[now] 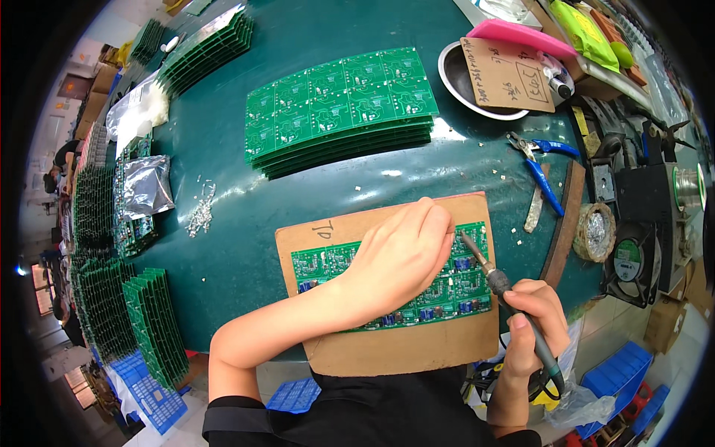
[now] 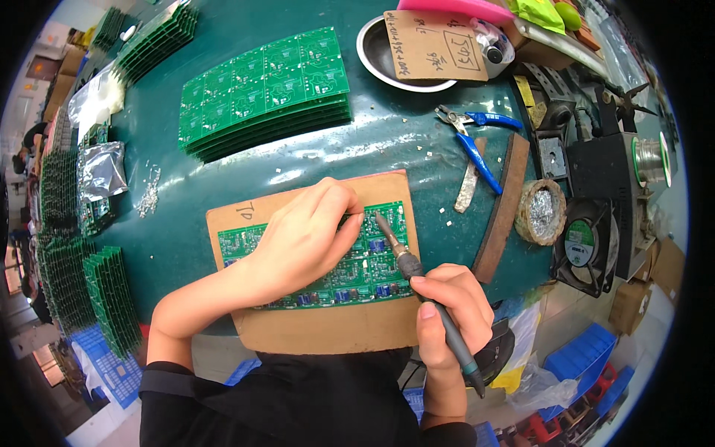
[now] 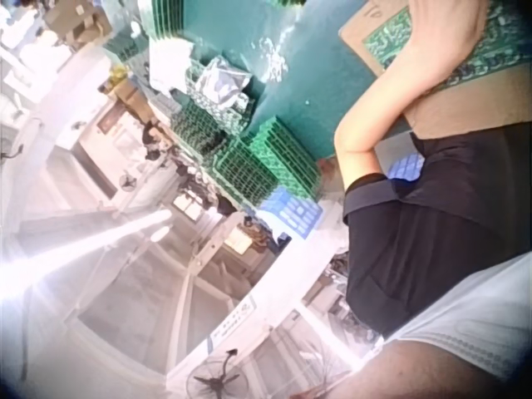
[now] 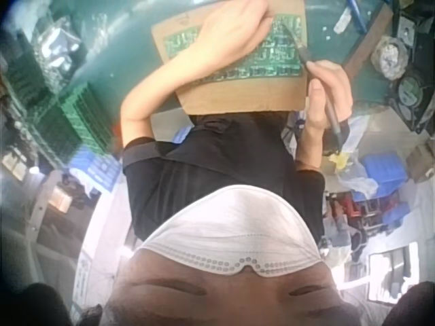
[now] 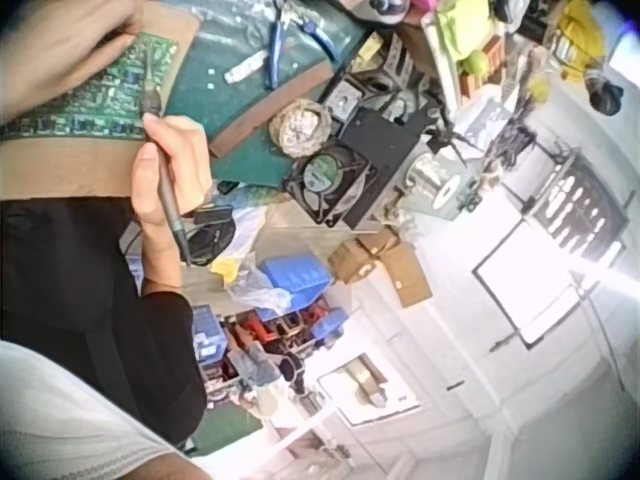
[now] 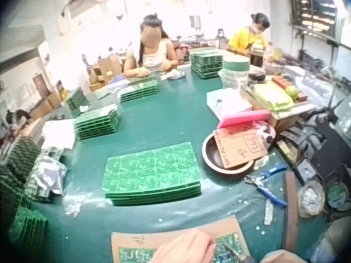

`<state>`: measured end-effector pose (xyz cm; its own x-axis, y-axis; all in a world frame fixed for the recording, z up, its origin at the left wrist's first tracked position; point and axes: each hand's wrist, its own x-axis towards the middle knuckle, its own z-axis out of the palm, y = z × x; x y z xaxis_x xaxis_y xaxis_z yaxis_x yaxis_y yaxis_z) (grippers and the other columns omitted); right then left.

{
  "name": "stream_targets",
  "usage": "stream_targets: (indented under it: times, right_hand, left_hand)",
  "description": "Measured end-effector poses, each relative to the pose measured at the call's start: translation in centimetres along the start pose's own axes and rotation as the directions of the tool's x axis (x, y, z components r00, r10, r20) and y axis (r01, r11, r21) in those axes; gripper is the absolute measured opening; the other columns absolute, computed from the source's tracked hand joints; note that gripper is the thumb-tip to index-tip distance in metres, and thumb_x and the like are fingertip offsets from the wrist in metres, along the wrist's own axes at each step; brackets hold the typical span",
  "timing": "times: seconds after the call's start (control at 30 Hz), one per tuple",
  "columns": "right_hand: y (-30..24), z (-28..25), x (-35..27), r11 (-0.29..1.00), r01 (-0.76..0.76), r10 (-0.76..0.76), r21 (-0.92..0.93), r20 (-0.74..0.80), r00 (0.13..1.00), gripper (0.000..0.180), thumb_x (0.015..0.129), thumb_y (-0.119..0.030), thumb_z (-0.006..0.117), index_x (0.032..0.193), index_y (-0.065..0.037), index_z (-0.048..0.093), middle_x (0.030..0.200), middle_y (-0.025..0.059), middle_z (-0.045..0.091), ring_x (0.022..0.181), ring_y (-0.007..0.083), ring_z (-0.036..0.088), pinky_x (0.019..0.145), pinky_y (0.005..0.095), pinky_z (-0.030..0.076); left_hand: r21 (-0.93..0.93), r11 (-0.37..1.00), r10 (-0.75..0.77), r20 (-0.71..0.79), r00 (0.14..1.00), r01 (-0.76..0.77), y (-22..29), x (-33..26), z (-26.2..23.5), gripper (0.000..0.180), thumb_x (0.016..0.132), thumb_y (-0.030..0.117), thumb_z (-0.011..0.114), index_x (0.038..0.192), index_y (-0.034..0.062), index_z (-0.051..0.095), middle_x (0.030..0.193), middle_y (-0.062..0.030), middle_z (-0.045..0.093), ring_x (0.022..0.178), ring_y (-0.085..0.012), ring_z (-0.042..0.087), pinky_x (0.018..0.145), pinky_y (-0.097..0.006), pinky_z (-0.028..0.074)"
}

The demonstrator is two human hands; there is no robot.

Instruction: The person solders electronic components onto circuit boards mounted on a padded base using a soldering iron. The person then flips the base to remove the finished circuit boards and loads new circuit boards from stacks to continue soldering.

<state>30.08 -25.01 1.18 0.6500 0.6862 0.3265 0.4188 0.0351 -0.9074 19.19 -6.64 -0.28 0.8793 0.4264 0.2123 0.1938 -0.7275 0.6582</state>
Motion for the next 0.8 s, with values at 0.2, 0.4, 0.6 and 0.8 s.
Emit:
stream_targets:
  times: [0.2, 0.4, 0.6, 0.8]
  right_hand:
    - [0.1, -0.3, 0.2, 1.0, -0.008, 0.008, 0.015, 0.058, 0.998, 0.023, 0.075, -0.011, 0.062, 0.089, 0.006, 0.068, 0.075, 0.0148, 0.059, 0.069, 0.0254, 0.058, 0.065, 0.034, 0.048]
    - [0.0, -2.2, -1.4, 0.987, -0.041, 0.004, -0.157, -0.231, 0.973, 0.028, 0.081, -0.018, 0.058, 0.091, 0.007, 0.065, 0.082, 0.0168, 0.06, 0.078, 0.0255, 0.058, 0.07, 0.0336, 0.046]
    - [2.2, -5.3, -3.3, 0.568, -0.251, -0.042, -0.784, -0.333, 0.942, 0.024, 0.09, -0.003, 0.056, 0.111, 0.001, 0.067, 0.103, 0.0139, 0.056, 0.095, 0.0243, 0.058, 0.086, 0.0359, 0.046]
    - [0.7, -4.8, -4.8, 0.676, -0.163, -0.084, -0.719, -0.295, 0.952, 0.024, 0.091, -0.002, 0.056, 0.112, 0.002, 0.066, 0.103, 0.0135, 0.057, 0.095, 0.0242, 0.058, 0.087, 0.0353, 0.046]
  left_hand:
    - [0.082, 0.995, 0.062, -0.008, 0.998, -0.061, 0.0, 0.0, 0.6, 0.015, 0.082, 0.003, 0.066, 0.09, 0.0033, 0.054, 0.086, -0.0106, 0.056, 0.079, -0.0316, 0.06, 0.066, -0.041, 0.05]
    - [0.098, 0.99, 0.109, -0.089, 0.99, -0.1, 0.2, -0.3, 0.5, 0.013, 0.081, 0.001, 0.064, 0.088, 0.0028, 0.054, 0.086, -0.0122, 0.056, 0.078, -0.0327, 0.059, 0.066, -0.042, 0.05]
    - [0.073, 0.995, 0.075, -0.084, 0.994, -0.069, 0.0, -1.3, -0.5, 0.012, 0.083, 0.001, 0.064, 0.092, 0.0025, 0.056, 0.088, -0.0132, 0.058, 0.079, -0.0335, 0.06, 0.069, -0.043, 0.05]
    - [-0.045, 0.998, -0.042, -0.117, 0.992, 0.037, -0.4, -5.4, -7.6, 0.017, 0.084, -0.001, 0.065, 0.101, 0.0039, 0.063, 0.088, -0.0089, 0.056, 0.072, -0.0209, 0.057, 0.066, -0.032, 0.049]
